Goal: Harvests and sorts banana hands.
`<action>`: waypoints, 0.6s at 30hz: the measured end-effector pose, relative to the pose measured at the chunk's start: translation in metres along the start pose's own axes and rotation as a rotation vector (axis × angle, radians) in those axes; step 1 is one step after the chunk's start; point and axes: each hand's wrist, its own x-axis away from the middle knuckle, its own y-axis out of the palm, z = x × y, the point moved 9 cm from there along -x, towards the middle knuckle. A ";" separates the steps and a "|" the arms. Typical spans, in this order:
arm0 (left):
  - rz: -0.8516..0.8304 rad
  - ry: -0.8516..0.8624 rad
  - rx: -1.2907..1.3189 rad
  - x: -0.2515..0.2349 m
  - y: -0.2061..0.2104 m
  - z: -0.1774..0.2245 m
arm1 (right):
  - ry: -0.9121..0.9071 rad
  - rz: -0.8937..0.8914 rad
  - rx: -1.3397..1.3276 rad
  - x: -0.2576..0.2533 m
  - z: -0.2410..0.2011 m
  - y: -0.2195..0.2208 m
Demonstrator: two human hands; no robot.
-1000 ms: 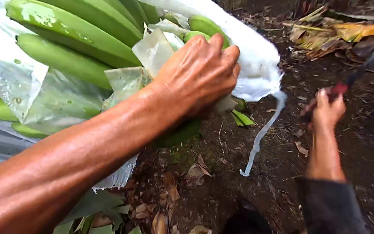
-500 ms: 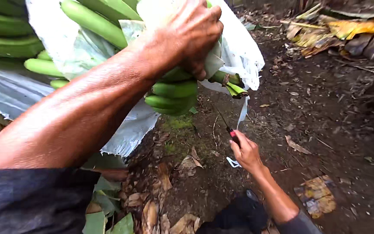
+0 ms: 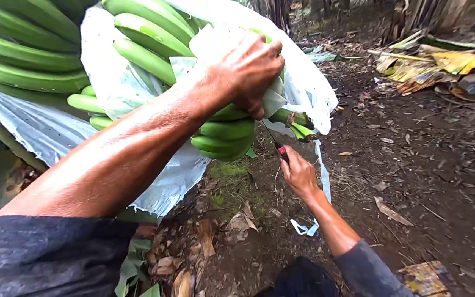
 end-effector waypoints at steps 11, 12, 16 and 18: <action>-0.084 -0.032 -0.007 -0.034 0.038 0.005 | 0.288 -0.468 0.244 -0.050 -0.002 0.010; -0.083 -0.040 -0.007 -0.041 0.044 0.005 | 0.291 -0.484 0.230 -0.040 0.018 0.019; -0.105 -0.025 0.046 -0.060 0.067 0.020 | 0.705 -0.862 0.228 0.117 0.129 -0.008; -0.162 0.009 0.035 -0.074 0.074 0.029 | 0.840 -0.815 0.198 0.193 0.153 -0.071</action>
